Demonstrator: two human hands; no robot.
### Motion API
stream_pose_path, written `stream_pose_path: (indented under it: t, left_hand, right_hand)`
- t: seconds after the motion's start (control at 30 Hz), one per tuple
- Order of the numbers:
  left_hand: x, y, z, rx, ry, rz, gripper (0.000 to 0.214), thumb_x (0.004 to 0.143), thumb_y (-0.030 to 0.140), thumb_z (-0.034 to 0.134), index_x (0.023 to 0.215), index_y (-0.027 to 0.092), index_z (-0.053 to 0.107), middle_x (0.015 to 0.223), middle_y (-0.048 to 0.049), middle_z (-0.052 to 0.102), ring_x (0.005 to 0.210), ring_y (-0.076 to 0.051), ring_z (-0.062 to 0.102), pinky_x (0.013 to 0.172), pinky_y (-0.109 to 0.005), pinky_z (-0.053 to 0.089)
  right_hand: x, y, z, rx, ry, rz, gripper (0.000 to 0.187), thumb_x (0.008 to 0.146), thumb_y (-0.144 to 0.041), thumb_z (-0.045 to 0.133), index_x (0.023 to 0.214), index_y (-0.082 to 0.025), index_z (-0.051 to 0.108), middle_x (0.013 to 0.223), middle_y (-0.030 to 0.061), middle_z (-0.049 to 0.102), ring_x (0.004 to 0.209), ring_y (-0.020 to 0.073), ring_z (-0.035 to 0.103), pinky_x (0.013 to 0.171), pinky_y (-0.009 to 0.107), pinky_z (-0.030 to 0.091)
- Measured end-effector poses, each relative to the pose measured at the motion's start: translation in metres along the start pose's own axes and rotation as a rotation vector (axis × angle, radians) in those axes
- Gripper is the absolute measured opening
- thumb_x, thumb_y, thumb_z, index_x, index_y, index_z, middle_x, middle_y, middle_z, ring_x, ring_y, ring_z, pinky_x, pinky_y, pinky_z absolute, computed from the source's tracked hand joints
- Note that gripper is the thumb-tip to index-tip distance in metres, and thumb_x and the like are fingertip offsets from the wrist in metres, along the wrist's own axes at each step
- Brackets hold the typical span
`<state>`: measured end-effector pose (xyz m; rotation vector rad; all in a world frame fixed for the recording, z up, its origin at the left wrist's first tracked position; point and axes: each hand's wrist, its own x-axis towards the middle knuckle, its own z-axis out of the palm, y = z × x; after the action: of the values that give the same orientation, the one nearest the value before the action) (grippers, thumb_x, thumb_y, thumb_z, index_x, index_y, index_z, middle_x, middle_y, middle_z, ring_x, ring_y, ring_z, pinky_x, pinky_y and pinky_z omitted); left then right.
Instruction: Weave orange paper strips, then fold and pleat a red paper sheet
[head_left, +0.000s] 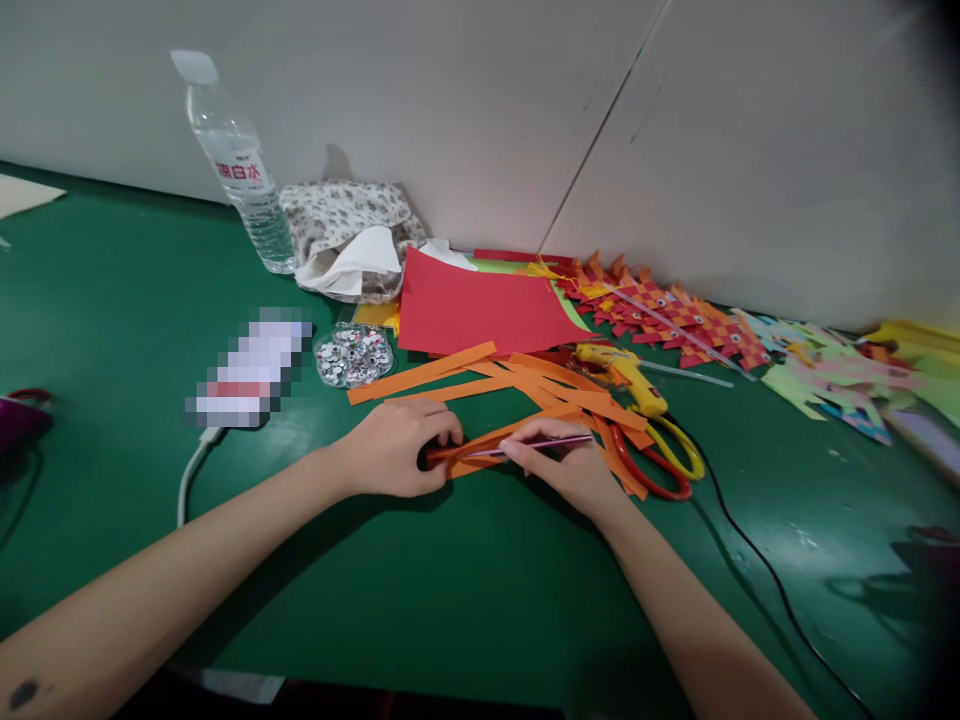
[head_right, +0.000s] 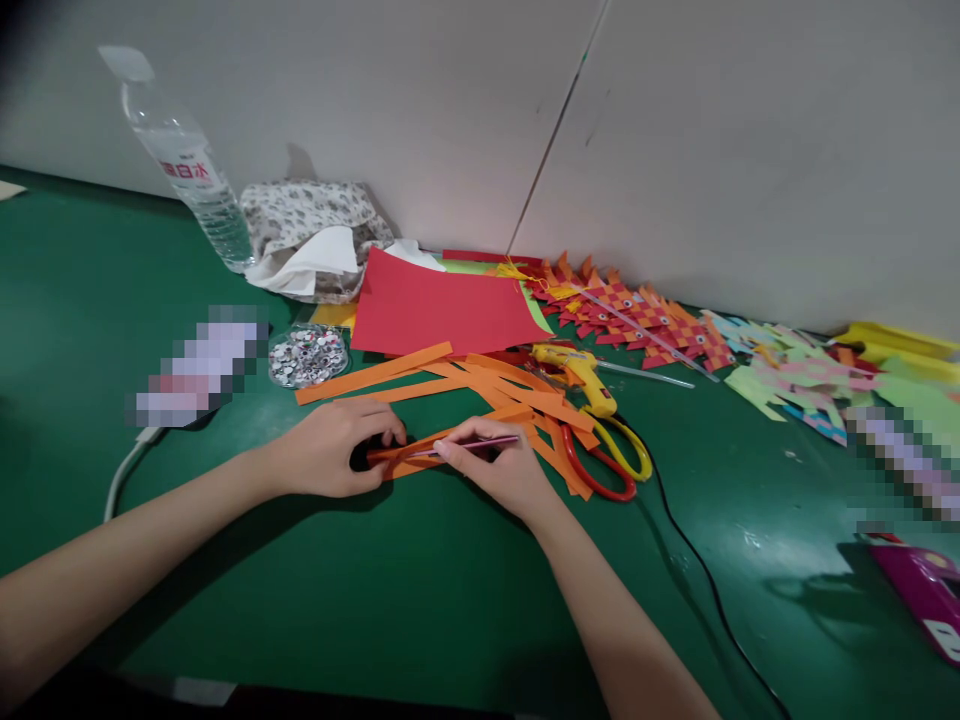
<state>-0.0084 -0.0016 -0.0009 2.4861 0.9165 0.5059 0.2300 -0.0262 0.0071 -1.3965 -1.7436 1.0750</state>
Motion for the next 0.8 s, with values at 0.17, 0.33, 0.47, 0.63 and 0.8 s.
stream_pose_path:
  t: [0.17, 0.33, 0.47, 0.63, 0.8]
  left_hand:
    - [0.0, -0.001, 0.001, 0.0, 0.007, -0.002, 0.025, 0.069, 0.021, 0.055, 0.093, 0.02, 0.06, 0.084, -0.001, 0.064, 0.078, -0.017, 0.059, 0.07, -0.028, 0.045]
    - [0.0, -0.002, 0.002, -0.007, 0.019, -0.002, 0.025, 0.068, 0.02, 0.055, 0.092, 0.02, 0.061, 0.082, -0.0012, 0.065, 0.077, -0.017, 0.06, 0.069, -0.028, 0.045]
    - [-0.001, -0.003, 0.001, -0.036, 0.021, -0.025, 0.026, 0.068, 0.021, 0.056, 0.094, 0.02, 0.061, 0.082, -0.0003, 0.065, 0.077, -0.016, 0.06, 0.066, -0.026, 0.045]
    - [-0.002, -0.005, -0.006, 0.009, 0.009, 0.018, 0.023, 0.069, 0.022, 0.058, 0.092, 0.02, 0.06, 0.08, 0.0009, 0.063, 0.075, -0.015, 0.059, 0.063, -0.024, 0.042]
    - [-0.004, -0.006, -0.012, 0.066, 0.003, 0.081, 0.01, 0.07, 0.022, 0.055, 0.079, 0.019, 0.059, 0.074, 0.0011, 0.062, 0.065, -0.013, 0.056, 0.058, -0.024, 0.039]
  right_hand:
    - [0.001, 0.005, -0.019, -0.012, 0.071, -0.042, 0.022, 0.077, -0.039, 0.069, 0.068, -0.02, 0.068, 0.061, 0.0012, 0.064, 0.056, 0.0143, 0.056, 0.055, 0.027, 0.045]
    - [0.0, 0.008, -0.025, 0.064, 0.109, -0.057, 0.022, 0.076, -0.038, 0.072, 0.065, -0.019, 0.066, 0.06, 0.0013, 0.064, 0.055, 0.0147, 0.057, 0.055, 0.028, 0.046]
    - [-0.001, 0.006, -0.019, 0.063, 0.026, -0.063, 0.021, 0.077, -0.037, 0.071, 0.067, -0.019, 0.068, 0.064, 0.0022, 0.067, 0.058, 0.0149, 0.059, 0.056, 0.027, 0.046]
    - [-0.001, 0.006, -0.02, 0.046, 0.011, -0.065, 0.021, 0.077, -0.036, 0.071, 0.066, -0.018, 0.067, 0.064, 0.0029, 0.067, 0.058, 0.0149, 0.058, 0.055, 0.028, 0.045]
    - [-0.001, 0.005, -0.023, 0.055, 0.042, -0.076, 0.021, 0.075, -0.035, 0.071, 0.064, -0.019, 0.066, 0.06, 0.0012, 0.064, 0.055, 0.0143, 0.056, 0.054, 0.028, 0.044]
